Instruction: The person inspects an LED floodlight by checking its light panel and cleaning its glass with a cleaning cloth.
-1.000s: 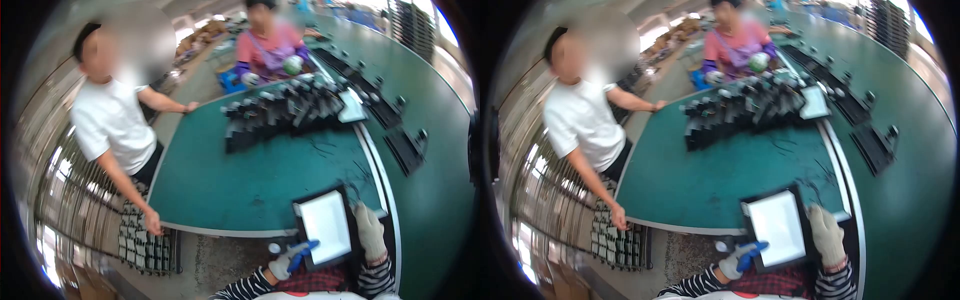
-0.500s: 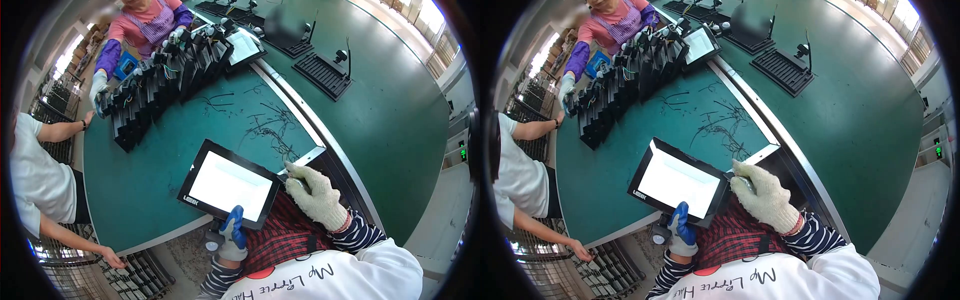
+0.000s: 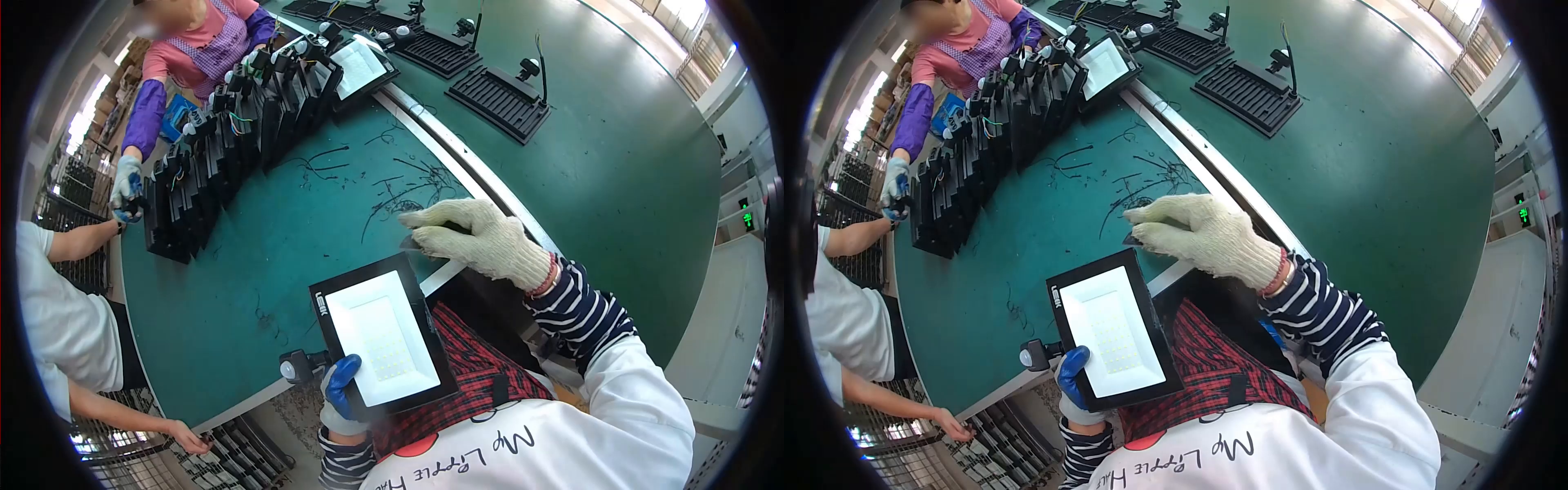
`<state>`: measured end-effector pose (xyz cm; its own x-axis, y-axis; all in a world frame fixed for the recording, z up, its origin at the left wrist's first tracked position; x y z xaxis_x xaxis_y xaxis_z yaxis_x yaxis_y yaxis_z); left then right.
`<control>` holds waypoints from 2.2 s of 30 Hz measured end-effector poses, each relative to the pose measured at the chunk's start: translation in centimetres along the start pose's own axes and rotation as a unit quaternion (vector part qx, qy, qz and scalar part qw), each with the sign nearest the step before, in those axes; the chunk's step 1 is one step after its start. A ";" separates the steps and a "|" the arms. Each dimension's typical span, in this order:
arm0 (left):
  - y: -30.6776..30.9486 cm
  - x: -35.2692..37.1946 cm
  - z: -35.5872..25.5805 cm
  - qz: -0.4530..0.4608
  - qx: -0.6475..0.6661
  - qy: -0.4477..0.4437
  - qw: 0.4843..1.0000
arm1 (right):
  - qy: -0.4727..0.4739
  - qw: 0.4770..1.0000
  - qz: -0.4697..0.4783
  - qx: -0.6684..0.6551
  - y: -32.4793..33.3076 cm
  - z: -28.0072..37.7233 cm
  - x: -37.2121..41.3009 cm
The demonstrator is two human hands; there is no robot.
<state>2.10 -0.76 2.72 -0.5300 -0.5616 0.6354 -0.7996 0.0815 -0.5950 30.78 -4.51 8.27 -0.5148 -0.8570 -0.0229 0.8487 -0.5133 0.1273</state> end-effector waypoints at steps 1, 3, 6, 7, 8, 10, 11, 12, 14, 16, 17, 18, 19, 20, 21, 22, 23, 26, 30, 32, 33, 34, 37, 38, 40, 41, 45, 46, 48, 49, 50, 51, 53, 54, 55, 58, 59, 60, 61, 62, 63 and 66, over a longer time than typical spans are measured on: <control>0.5 -0.1 0.1 0.001 0.009 0.005 1.000 | -0.002 1.000 0.024 0.015 -0.2 0.4 -0.1; 0.9 0.0 0.1 -0.001 0.025 0.016 1.000 | -0.014 0.999 0.034 0.017 -0.3 0.5 -0.2; 0.7 0.4 -0.2 0.004 0.046 0.025 0.999 | -0.001 0.999 0.031 0.014 -0.3 0.3 0.0; 0.4 0.5 -0.4 0.014 0.054 0.022 0.998 | -0.011 0.999 0.032 0.012 -0.2 0.5 0.2; 0.1 0.7 -0.5 0.024 0.061 0.018 0.998 | -0.021 0.999 0.034 0.008 -0.2 0.5 0.3; 0.0 0.9 -0.7 0.018 0.061 0.007 0.998 | -0.002 0.999 0.031 -0.005 0.0 0.0 0.3; 0.0 1.0 -0.7 0.015 0.061 0.000 0.998 | 0.008 0.999 0.031 -0.012 0.0 -0.1 0.4; 0.1 1.0 -0.8 0.012 0.056 -0.007 0.998 | -0.003 0.999 0.033 -0.018 -0.1 0.1 0.5; 0.6 1.0 -0.7 0.007 0.045 -0.020 0.999 | -0.025 0.999 0.037 -0.029 -0.3 0.6 0.8; 1.0 1.0 -0.7 -0.006 0.030 -0.025 0.999 | -0.010 0.999 0.033 -0.016 -0.2 0.7 0.9; 1.3 1.0 -0.8 -0.012 0.023 -0.028 0.999 | -0.003 0.999 0.032 -0.009 -0.2 0.8 0.9; 1.5 1.0 -0.7 -0.014 0.025 -0.025 0.999 | 0.009 0.999 0.035 0.002 -0.2 0.7 0.9; 1.7 1.1 -0.8 -0.017 0.028 -0.022 0.999 | 0.021 0.999 0.039 0.014 -0.2 0.6 0.9; 1.7 1.2 -0.8 -0.014 0.031 -0.018 0.999 | 0.032 0.998 0.043 0.025 -0.2 0.6 0.9; 1.6 1.3 -0.8 -0.012 0.034 -0.014 0.999 | 0.019 0.999 0.046 0.021 -0.1 0.5 0.9; 1.2 1.6 -0.9 -0.004 0.038 -0.009 0.999 | 0.007 0.999 0.049 0.017 -0.1 0.5 1.0; 0.7 1.9 -0.9 0.001 0.039 -0.007 0.999 | -0.006 0.999 0.052 0.012 0.0 0.4 1.1; -0.5 2.4 -1.1 0.012 0.036 -0.002 0.999 | 0.050 0.995 0.062 0.060 0.2 0.8 1.1; -0.3 2.7 -1.0 -0.001 0.042 0.030 0.999 | -0.011 0.997 0.076 0.009 0.6 1.1 1.7; 2.1 2.3 -0.8 -0.077 0.017 0.003 0.997 | 0.000 0.997 0.075 0.013 0.2 0.9 1.7; 2.0 2.5 -1.0 -0.076 0.010 0.004 0.997 | -0.001 0.996 0.086 0.020 0.0 1.5 1.6; 2.0 2.7 -1.2 -0.075 0.003 0.006 0.997 | 0.025 0.996 0.081 0.021 0.0 1.0 1.5; 1.1 2.7 -1.4 -0.021 0.017 0.073 0.997 | 0.023 0.991 0.093 0.093 -0.4 2.1 2.4; 2.1 2.2 -1.4 -0.026 -0.059 0.041 0.997 | 0.037 0.989 0.081 0.118 -0.6 2.7 2.7; 7.0 -0.7 0.7 0.041 -0.170 -0.133 0.976 | 0.049 0.985 0.072 0.151 -1.0 3.9 2.5; 7.2 -1.1 0.7 0.043 -0.166 -0.141 0.975 | 0.040 0.983 0.071 0.163 -1.1 4.2 2.5; 6.3 -1.8 -0.1 0.040 -0.122 -0.136 0.982 | 0.133 0.983 0.087 0.096 -1.6 2.9 2.9; 5.9 -1.7 -0.3 0.052 -0.132 -0.135 0.981 | 0.154 0.980 0.083 0.097 -1.8 3.0 3.1; 4.7 -1.5 -1.1 0.060 -0.109 -0.106 0.987 | 0.148 0.979 0.103 0.092 -2.3 3.7 3.6; 3.7 -1.0 -1.7 0.055 -0.077 -0.078 0.992 | 0.160 0.975 0.115 0.107 -2.4 3.6 3.8; 2.2 0.0 -2.5 0.029 -0.029 -0.040 0.998 | 0.216 0.962 0.112 0.124 -2.7 4.0 3.9; 3.4 -0.8 -2.5 0.025 -0.062 -0.092 0.993 | 0.225 0.958 0.116 0.133 -2.9 4.4 4.1; 4.7 -1.5 -2.7 0.017 -0.087 -0.148 0.985 | 0.242 0.950 0.124 0.152 -3.1 5.2 4.4; 4.9 -1.7 -2.7 0.014 -0.079 -0.152 0.985 | 0.341 0.922 0.109 0.151 -3.0 4.3 4.4; 1.3 0.5 -3.8 0.014 -0.031 -0.106 0.994 | 0.298 0.936 0.118 0.141 -2.9 4.6 4.7; -0.4 1.3 -5.1 0.028 0.029 -0.078 0.996 | 0.228 0.956 0.133 0.127 -3.8 6.2 6.0; -0.4 1.3 -5.6 0.047 0.039 -0.086 0.994 | 0.246 0.956 0.131 0.095 -4.2 5.9 6.2; -0.7 1.5 -5.9 0.036 0.033 -0.112 0.992 | 0.241 0.956 0.136 0.097 -4.3 5.5 6.6; -1.0 1.8 -6.2 0.023 0.028 -0.138 0.990 | 0.236 0.956 0.144 0.098 -4.3 5.2 6.6; -1.6 2.3 -6.6 0.016 0.027 -0.144 0.989 | 0.235 0.954 0.145 0.119 -4.5 6.1 7.0; -1.7 2.4 -6.9 0.013 0.030 -0.163 0.986 | 0.229 0.953 0.157 0.122 -4.5 5.9 7.2; -2.5 2.7 -8.1 0.009 0.055 -0.233 0.971 | 0.251 0.933 0.215 0.140 -4.9 5.2 7.9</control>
<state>0.38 4.21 9.86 -0.3374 -0.8744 0.3488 -0.7430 0.0198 -0.6690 21.94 -8.54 12.63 0.0477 -0.9307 -0.3626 0.8631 -0.1443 0.4841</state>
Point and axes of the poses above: each hand's wrist, its own x-axis away from the middle knuckle, its own y-axis out of the back of the hand, z = x × y, the point moved 4 cm from there along -x, towards the middle knuckle, and after that the axes turned 15 degrees about -z, right-handed, at the moved point
